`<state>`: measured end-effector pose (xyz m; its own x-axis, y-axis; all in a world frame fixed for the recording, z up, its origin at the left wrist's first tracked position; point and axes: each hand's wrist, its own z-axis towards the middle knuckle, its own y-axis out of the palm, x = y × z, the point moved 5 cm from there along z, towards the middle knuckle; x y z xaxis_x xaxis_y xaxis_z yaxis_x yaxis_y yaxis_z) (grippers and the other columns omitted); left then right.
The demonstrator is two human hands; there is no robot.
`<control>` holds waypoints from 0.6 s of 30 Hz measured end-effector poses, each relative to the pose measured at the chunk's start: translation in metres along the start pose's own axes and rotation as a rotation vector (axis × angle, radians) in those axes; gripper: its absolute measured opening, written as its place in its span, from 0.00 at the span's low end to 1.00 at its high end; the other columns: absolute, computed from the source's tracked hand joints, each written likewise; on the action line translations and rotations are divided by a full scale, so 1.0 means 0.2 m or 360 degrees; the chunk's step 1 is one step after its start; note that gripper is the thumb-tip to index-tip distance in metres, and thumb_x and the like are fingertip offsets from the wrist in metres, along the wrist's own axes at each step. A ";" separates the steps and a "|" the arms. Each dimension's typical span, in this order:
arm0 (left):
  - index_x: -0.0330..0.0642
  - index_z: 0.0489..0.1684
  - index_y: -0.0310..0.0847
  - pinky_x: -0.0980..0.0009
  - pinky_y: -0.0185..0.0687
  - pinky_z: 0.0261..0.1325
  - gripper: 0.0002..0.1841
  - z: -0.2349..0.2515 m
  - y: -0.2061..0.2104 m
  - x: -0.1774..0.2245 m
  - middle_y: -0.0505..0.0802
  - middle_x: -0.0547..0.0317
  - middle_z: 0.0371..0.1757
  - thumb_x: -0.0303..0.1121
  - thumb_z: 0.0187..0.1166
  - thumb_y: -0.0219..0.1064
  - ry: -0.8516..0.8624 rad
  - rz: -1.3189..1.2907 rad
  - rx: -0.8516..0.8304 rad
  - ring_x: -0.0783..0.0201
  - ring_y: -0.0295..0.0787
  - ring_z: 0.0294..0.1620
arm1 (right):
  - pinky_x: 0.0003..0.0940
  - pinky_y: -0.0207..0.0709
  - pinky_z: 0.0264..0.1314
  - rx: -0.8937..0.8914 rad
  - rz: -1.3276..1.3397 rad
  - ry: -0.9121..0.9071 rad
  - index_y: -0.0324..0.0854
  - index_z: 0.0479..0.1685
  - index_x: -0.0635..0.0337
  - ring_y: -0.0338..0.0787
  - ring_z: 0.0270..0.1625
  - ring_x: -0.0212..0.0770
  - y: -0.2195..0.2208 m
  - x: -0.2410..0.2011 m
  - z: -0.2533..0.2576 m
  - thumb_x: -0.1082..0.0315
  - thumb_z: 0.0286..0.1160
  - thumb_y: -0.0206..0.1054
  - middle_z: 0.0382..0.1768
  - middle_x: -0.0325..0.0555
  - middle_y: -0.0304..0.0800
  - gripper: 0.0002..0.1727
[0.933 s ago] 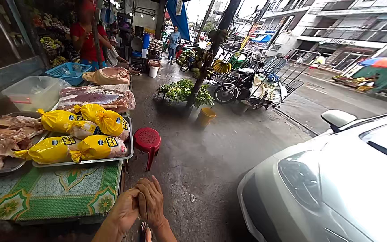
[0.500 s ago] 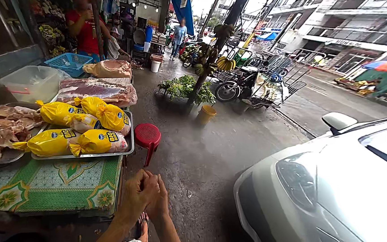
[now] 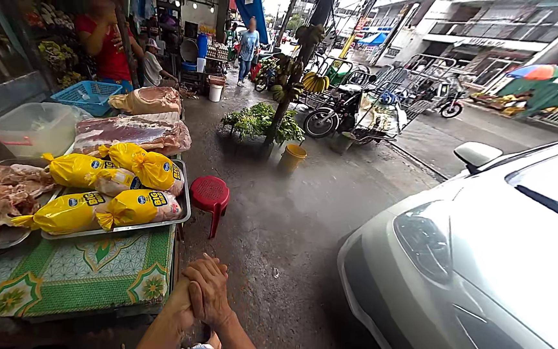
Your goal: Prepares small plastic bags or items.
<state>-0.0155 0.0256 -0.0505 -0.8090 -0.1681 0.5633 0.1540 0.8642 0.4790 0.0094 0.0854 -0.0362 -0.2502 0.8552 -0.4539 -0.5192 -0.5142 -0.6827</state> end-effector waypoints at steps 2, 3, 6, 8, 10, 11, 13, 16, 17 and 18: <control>0.39 0.45 0.77 0.67 0.87 0.46 0.13 0.05 -0.05 0.01 0.90 0.56 0.35 0.30 0.92 0.45 0.0056 0.0019 -0.0080 0.64 0.90 0.38 | 0.45 0.79 0.73 0.0481 -0.0155 -0.0084 0.90 0.36 0.56 0.95 0.52 0.43 0.13 0.23 -0.12 0.51 0.93 0.32 0.40 0.45 0.97 0.36; 0.37 0.51 0.79 0.64 0.87 0.51 0.14 0.04 -0.05 0.04 0.93 0.53 0.41 0.32 0.92 0.47 0.0055 0.0050 -0.0143 0.61 0.92 0.43 | 0.45 0.81 0.67 0.0567 -0.0178 0.0000 0.91 0.33 0.56 0.96 0.48 0.44 0.14 0.31 -0.16 0.54 0.92 0.36 0.38 0.46 0.97 0.34; 0.38 0.74 0.76 0.57 0.88 0.62 0.24 -0.05 -0.03 0.17 0.93 0.47 0.63 0.38 0.96 0.37 0.0143 0.0016 -0.0558 0.54 0.93 0.62 | 0.37 0.83 0.43 0.0554 0.0321 0.0827 0.89 0.28 0.70 0.92 0.36 0.40 0.14 0.48 -0.24 0.65 0.84 0.52 0.28 0.49 0.92 0.23; 0.45 0.69 0.81 0.69 0.94 0.41 0.27 -0.12 0.02 0.25 0.97 0.51 0.52 0.43 0.96 0.34 0.0248 -0.0061 -0.0865 0.61 0.98 0.45 | 0.28 0.82 0.39 0.0561 0.1266 0.1509 0.83 0.49 0.75 0.89 0.37 0.34 0.18 0.53 -0.30 0.70 0.86 0.57 0.38 0.50 0.91 0.14; 0.46 0.51 0.83 0.78 0.86 0.23 0.24 -0.13 0.05 0.26 0.92 0.57 0.36 0.45 0.95 0.38 0.0208 -0.0189 -0.0988 0.70 0.90 0.25 | 0.40 0.90 0.39 0.0622 0.2150 0.1868 0.72 0.73 0.62 0.94 0.44 0.45 0.24 0.48 -0.31 0.67 0.90 0.52 0.53 0.51 0.90 0.18; 0.46 0.43 0.81 0.80 0.82 0.19 0.22 -0.11 0.06 0.23 0.89 0.59 0.32 0.45 0.95 0.40 0.0127 -0.0270 -0.0976 0.71 0.87 0.21 | 0.44 0.91 0.40 0.0630 0.2448 0.1902 0.74 0.72 0.55 0.96 0.45 0.46 0.26 0.43 -0.29 0.60 0.92 0.47 0.52 0.48 0.92 0.19; 0.46 0.33 0.77 0.78 0.82 0.19 0.21 -0.02 0.05 0.13 0.86 0.60 0.25 0.45 0.93 0.43 -0.0075 -0.0435 -0.0766 0.69 0.86 0.19 | 0.36 0.91 0.40 0.0582 0.2895 0.1733 0.84 0.59 0.51 0.96 0.39 0.40 0.27 0.32 -0.22 0.44 0.91 0.41 0.41 0.43 0.96 0.29; 0.42 0.30 0.79 0.75 0.84 0.20 0.22 0.12 -0.01 -0.07 0.87 0.58 0.21 0.41 0.94 0.45 -0.0134 -0.0477 -0.0361 0.67 0.86 0.17 | 0.21 0.84 0.31 0.0501 0.2889 0.1519 0.87 0.49 0.59 0.91 0.28 0.29 0.21 0.20 -0.16 0.51 0.86 0.57 0.33 0.43 0.95 0.21; 0.44 0.27 0.77 0.79 0.79 0.15 0.22 0.12 -0.01 -0.11 0.84 0.62 0.17 0.39 0.95 0.44 -0.0106 -0.0457 -0.0299 0.72 0.80 0.12 | 0.14 0.71 0.16 0.0538 0.2601 0.1603 0.83 0.40 0.60 0.78 0.15 0.21 0.18 0.17 -0.15 0.61 0.86 0.58 0.22 0.38 0.86 0.14; 0.46 0.25 0.74 0.83 0.73 0.12 0.22 0.11 -0.01 -0.12 0.79 0.65 0.14 0.38 0.95 0.43 -0.0078 -0.0429 -0.0272 0.75 0.75 0.09 | 0.13 0.62 0.09 0.0551 0.2368 0.1669 0.80 0.36 0.62 0.68 0.09 0.19 0.14 0.16 -0.15 0.67 0.85 0.60 0.16 0.36 0.78 0.10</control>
<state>-0.0089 0.0387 -0.0809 -0.8594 -0.3532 0.3697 0.0204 0.6988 0.7150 0.0107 0.0954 -0.0869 -0.1245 -0.6887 -0.7143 -0.5305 -0.5621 0.6345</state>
